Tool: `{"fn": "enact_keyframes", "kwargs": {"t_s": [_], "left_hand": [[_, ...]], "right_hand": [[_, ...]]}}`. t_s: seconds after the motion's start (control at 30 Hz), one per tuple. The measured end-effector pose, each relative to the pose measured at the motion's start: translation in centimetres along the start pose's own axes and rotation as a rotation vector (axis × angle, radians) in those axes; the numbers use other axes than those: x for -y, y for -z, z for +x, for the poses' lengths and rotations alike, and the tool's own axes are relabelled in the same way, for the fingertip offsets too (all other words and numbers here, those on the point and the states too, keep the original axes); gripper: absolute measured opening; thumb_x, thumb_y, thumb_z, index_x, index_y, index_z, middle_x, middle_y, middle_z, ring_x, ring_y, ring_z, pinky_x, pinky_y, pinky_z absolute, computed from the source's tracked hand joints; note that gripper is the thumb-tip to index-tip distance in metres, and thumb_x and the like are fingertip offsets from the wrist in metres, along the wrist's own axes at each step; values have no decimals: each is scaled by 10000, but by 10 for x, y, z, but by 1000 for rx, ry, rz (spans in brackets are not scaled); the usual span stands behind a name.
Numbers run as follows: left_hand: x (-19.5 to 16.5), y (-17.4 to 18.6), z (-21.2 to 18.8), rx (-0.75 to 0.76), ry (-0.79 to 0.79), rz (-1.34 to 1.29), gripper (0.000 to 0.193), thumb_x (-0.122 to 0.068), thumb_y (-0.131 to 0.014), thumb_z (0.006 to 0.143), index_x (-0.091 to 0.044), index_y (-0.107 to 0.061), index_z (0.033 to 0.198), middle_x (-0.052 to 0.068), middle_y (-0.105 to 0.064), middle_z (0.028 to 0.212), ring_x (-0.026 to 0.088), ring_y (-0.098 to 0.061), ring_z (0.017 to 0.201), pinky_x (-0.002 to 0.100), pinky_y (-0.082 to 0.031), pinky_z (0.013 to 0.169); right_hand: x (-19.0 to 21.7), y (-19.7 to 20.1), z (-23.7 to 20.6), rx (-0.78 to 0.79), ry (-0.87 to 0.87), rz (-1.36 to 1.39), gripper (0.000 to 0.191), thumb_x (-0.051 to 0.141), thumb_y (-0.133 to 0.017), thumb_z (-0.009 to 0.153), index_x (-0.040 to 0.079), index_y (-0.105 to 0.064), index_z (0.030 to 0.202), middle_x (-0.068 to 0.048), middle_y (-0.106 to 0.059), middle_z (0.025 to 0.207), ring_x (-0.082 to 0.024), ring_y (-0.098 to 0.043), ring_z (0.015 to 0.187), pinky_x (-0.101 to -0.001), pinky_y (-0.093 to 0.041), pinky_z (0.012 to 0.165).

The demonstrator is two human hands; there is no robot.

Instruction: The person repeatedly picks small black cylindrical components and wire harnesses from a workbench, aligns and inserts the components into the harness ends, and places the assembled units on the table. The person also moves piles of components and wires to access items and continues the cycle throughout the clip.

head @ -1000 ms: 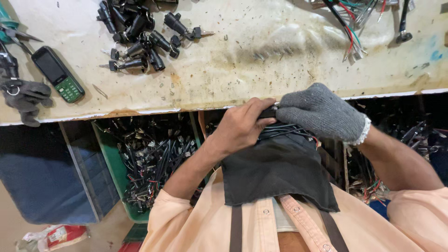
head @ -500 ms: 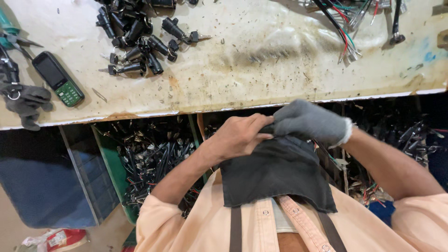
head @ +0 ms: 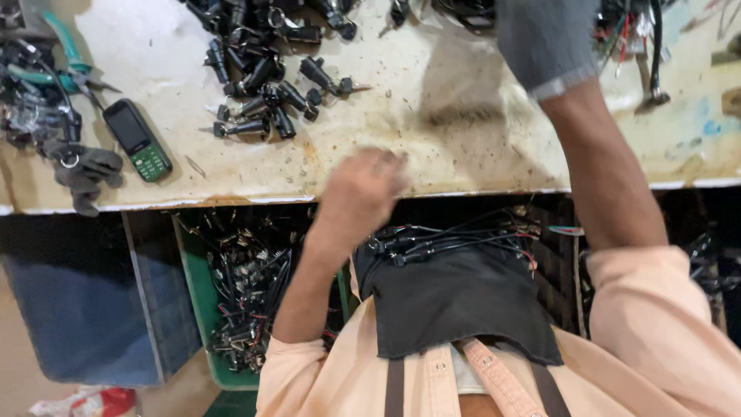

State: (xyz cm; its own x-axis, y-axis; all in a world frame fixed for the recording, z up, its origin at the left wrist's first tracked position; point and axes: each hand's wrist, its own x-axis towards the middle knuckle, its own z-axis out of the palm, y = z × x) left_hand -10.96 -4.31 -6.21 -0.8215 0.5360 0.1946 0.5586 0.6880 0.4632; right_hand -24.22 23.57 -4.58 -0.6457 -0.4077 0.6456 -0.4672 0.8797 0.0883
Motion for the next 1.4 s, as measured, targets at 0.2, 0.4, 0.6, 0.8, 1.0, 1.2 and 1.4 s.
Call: {"fn": "enact_keyframes", "kwargs": {"t_s": [0.2, 0.4, 0.6, 0.8, 1.0, 1.2, 1.4], "left_hand": [[85, 8, 40, -217, 163, 454, 517, -154, -754, 963, -47, -576, 1437, 220, -511, 1493, 394, -508, 1358, 523, -417, 1131], [126, -7, 54, -66, 134, 546, 369, -71, -739, 962, -54, -599, 1303, 198, -467, 1572, 354, -402, 1486, 538, -314, 1232], [134, 12, 43, -103, 25, 341, 444, 80, -685, 836, 21, -665, 1275, 254, -487, 1505, 385, -431, 1404, 515, -362, 1158], [142, 19, 59, -29, 51, 513, 404, 11, -742, 858, -61, -701, 1253, 130, -618, 1229, 310, -558, 1163, 453, -444, 976], [137, 19, 37, -401, 66, -139, 337, -308, -813, 989, -111, -683, 1228, 76, -610, 1168, 232, -610, 1121, 355, -594, 929], [59, -28, 35, -532, 152, -1120, 436, -453, -746, 978, -74, -652, 1171, 94, -678, 1143, 204, -701, 1094, 374, -637, 952], [-32, -43, 2, -163, 107, -1753, 371, -371, -743, 983, -90, -608, 1184, 64, -705, 960, 188, -698, 827, 306, -604, 726]], "right_hand": [[49, 42, -33, 369, 66, 87, 261, 88, -674, 1025, 92, -680, 1286, -62, -611, 951, -244, -591, 771, -395, -465, 647], [39, 48, -71, 311, -76, 263, 364, 124, -795, 891, 101, -645, 1223, -86, -643, 1124, -321, -625, 1007, -453, -489, 876], [53, 71, -53, 242, -184, 436, 358, 79, -809, 942, 38, -626, 1247, -134, -654, 1183, -321, -621, 1103, -429, -487, 985], [96, -28, 5, 421, -213, 323, 300, 268, -837, 899, 67, -662, 1037, -149, -674, 908, -319, -645, 867, -480, -478, 762], [63, 1, -2, 256, -514, 1129, 83, 43, -681, 1113, 30, -632, 1179, -82, -696, 980, -120, -728, 798, -258, -595, 665], [34, 99, -28, -161, -723, 1418, 126, 119, -587, 1130, 37, -645, 1206, -129, -736, 1041, -133, -645, 686, -239, -473, 544], [75, 127, -57, 129, -663, 1269, 118, 109, -690, 983, -5, -681, 1015, -116, -709, 1019, -166, -671, 881, -302, -546, 806]]}}
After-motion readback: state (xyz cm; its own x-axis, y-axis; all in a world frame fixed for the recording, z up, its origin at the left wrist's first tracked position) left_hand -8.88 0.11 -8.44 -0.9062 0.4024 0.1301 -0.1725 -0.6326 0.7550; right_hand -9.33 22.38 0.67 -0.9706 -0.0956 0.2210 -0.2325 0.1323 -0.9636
